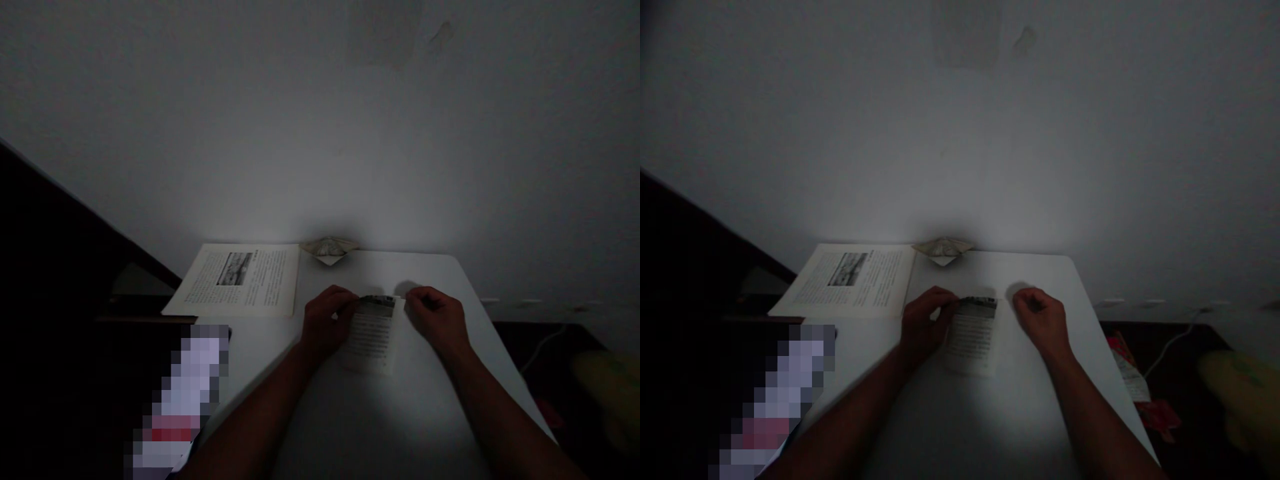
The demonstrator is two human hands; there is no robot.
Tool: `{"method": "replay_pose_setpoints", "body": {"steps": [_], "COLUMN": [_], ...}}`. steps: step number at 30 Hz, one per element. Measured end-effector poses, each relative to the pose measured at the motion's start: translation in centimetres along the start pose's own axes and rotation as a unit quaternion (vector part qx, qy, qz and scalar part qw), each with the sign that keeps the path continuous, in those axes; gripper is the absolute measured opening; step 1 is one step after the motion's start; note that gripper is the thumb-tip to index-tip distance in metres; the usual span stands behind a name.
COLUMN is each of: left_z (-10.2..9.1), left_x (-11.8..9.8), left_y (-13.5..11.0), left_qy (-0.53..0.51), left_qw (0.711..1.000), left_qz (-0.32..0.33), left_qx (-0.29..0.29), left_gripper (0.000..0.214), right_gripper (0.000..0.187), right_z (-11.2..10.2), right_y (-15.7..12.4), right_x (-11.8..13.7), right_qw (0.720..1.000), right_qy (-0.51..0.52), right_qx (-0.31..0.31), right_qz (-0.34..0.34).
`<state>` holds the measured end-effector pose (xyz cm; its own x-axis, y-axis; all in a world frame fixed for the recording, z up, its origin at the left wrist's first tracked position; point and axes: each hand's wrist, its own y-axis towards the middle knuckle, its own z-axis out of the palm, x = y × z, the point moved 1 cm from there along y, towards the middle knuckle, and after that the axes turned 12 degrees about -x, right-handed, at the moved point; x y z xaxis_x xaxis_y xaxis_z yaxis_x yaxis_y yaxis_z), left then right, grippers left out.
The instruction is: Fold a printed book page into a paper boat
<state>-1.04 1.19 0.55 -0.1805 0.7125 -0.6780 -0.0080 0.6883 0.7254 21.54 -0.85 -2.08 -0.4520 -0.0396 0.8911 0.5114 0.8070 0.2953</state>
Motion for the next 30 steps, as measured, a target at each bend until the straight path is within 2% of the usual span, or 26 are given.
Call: {"method": "replay_pose_setpoints", "body": {"steps": [2, 4, 7, 10, 13, 16, 22, 27, 30], "left_z": [-0.1, 0.0, 0.3, 0.8, 1.2, 1.4, 1.5, 1.6, 1.5], "left_x": [0.3, 0.6, 0.7, 0.6, 0.4, 0.3, -0.1, 0.0, 0.3], "left_y": [0.1, 0.1, -0.2, -0.6, -0.9, -1.0, -0.6, -0.7, -0.9], "left_qy": [0.003, 0.01, 0.019, 0.01, 0.006, 0.028, 0.042, 0.04, 0.039], "left_qw": [1.0, 0.999, 0.998, 0.994, 0.991, 0.988, 0.974, 0.955, 0.947], "left_qz": [-0.015, -0.033, -0.053, -0.054, -0.046, -0.059, -0.158, -0.243, -0.273], "left_qx": [0.003, 0.012, 0.043, 0.093, 0.128, 0.142, 0.158, 0.167, 0.167], "left_gripper": [0.007, 0.007, 0.007, 0.009, 0.012, 0.013, 0.011, 0.014, 0.016], "right_gripper": [0.016, 0.017, 0.014, 0.018, 0.016, 0.011, 0.009, 0.009, 0.01], "right_z": [-0.3, -0.4, 0.0, 0.8, 1.3, 1.4, 1.2, 0.6, 0.2], "right_y": [0.0, -0.4, -1.3, -2.0, -2.4, -2.5, -2.8, -2.4, -2.2], "right_x": [0.0, 0.5, 2.0, 3.7, 4.6, 4.8, 4.7, 4.3, 4.0], "right_qw": [0.999, 0.998, 0.986, 0.954, 0.927, 0.92, 0.921, 0.942, 0.945], "right_qy": [0.006, 0.01, 0.001, -0.014, -0.03, -0.053, -0.059, -0.038, -0.004], "right_qx": [-0.031, -0.04, -0.007, 0.039, 0.086, 0.104, 0.085, -0.01, -0.049], "right_qz": [-0.003, -0.039, -0.165, -0.297, -0.363, -0.374, -0.376, -0.333, -0.324]}}
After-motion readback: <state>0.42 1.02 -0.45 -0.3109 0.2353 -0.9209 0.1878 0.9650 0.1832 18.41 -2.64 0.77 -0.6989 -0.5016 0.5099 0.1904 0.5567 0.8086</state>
